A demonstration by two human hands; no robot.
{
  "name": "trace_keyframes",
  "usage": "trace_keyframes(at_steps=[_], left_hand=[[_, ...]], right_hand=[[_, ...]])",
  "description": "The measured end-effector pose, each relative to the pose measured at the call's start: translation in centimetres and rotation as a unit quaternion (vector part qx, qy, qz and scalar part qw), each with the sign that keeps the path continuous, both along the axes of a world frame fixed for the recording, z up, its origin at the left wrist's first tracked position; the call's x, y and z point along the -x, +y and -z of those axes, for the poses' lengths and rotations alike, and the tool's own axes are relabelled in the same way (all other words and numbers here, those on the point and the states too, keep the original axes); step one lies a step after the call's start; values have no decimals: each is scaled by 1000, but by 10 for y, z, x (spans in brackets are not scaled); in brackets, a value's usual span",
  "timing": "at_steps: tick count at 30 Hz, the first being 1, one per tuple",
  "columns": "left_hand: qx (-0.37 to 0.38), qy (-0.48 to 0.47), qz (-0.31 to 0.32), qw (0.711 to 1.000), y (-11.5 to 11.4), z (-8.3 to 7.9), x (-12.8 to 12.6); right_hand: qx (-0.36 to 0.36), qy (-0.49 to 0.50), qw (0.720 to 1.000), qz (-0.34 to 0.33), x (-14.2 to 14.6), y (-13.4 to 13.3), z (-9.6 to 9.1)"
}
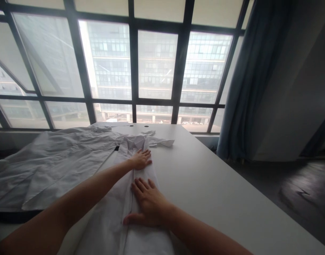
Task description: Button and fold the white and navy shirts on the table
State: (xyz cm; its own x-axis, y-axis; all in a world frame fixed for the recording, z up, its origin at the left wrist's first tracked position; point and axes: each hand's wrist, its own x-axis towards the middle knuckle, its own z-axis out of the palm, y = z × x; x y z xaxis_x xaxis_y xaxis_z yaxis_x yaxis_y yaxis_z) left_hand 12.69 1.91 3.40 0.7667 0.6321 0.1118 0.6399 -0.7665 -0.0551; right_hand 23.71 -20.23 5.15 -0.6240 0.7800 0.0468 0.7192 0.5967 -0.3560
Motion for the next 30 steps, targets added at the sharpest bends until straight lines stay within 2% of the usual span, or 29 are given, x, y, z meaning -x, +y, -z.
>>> trace_keyframes(at_steps=[7, 10, 14, 17, 20, 23, 26, 30], left_hand=[[32, 19, -92, 995, 83, 3, -20], [45, 11, -99, 994, 113, 7, -25], [67, 5, -107, 992, 138, 13, -30], [66, -7, -114, 991, 144, 13, -33], [43, -27, -104, 993, 139, 7, -36], [-15, -54, -42, 998, 117, -3, -35], [-54, -68, 25, 996, 77, -13, -26], [-30, -46, 73, 996, 14, -19, 3]], right_hand=[[20, 50, 999, -7, -8, 4, 5], [19, 46, 999, -15, -9, 12, 14], [-8, 20, 1000, -7, -7, 20, 26], [-24, 1, 1000, -4, -6, 22, 29], [-16, -1, 1000, -6, -7, 20, 25], [3, 12, 1000, -7, -7, 14, 14], [18, 29, 999, -8, -7, 7, 2], [33, 28, 999, -1, -3, 3, -4]])
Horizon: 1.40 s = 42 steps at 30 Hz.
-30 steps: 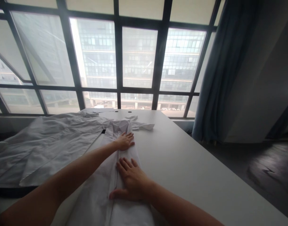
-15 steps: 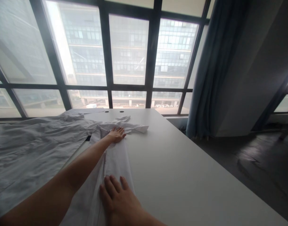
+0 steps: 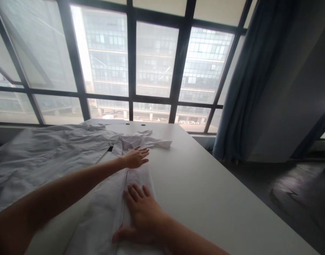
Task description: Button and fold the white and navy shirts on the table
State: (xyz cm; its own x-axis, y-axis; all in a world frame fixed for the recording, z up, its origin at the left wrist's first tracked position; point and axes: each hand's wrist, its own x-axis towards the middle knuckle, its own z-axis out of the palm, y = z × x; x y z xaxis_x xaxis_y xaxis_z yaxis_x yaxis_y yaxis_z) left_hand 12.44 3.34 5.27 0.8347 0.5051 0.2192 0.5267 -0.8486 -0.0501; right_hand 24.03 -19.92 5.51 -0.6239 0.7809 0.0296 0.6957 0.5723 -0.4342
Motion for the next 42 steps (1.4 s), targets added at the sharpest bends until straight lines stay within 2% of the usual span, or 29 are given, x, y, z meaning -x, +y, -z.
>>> trace_keyframes(at_steps=[4, 8, 11, 14, 18, 22, 26, 31, 34, 38, 40, 42], left_hand=[[41, 27, 13, 999, -54, 3, 51], [58, 29, -63, 996, -94, 12, 110], [95, 23, -133, 986, -117, 18, 143], [144, 22, -146, 978, -133, 23, 162], [171, 10, -130, 977, -143, 25, 171], [204, -33, -83, 975, -141, 17, 182], [215, -102, -39, 970, -144, 7, 200], [227, -99, 18, 969, -164, -2, 206], [236, -86, 61, 966, -177, -7, 199], [255, -62, 82, 961, -190, -17, 183], [295, -90, 88, 947, -196, -24, 178], [365, -121, 88, 919, -202, -31, 177]], right_hand=[[4, -36, 999, 6, 6, -2, 2], [-11, -21, 999, 24, 10, -5, 5], [-55, 32, 994, 84, 3, 2, 8], [-124, 45, 980, 147, -13, 18, 12], [-87, 8, 987, 136, -38, 37, 22], [-88, 90, 985, 120, -57, 51, 30], [-63, 132, 982, 121, -71, 57, 26], [-3, 139, 989, 58, -76, 47, 13], [18, 116, 992, 46, -72, 36, 2], [42, 85, 995, 35, -64, 20, -17], [68, 90, 993, 16, -60, 14, -26], [109, 108, 988, -7, -59, 9, -34]])
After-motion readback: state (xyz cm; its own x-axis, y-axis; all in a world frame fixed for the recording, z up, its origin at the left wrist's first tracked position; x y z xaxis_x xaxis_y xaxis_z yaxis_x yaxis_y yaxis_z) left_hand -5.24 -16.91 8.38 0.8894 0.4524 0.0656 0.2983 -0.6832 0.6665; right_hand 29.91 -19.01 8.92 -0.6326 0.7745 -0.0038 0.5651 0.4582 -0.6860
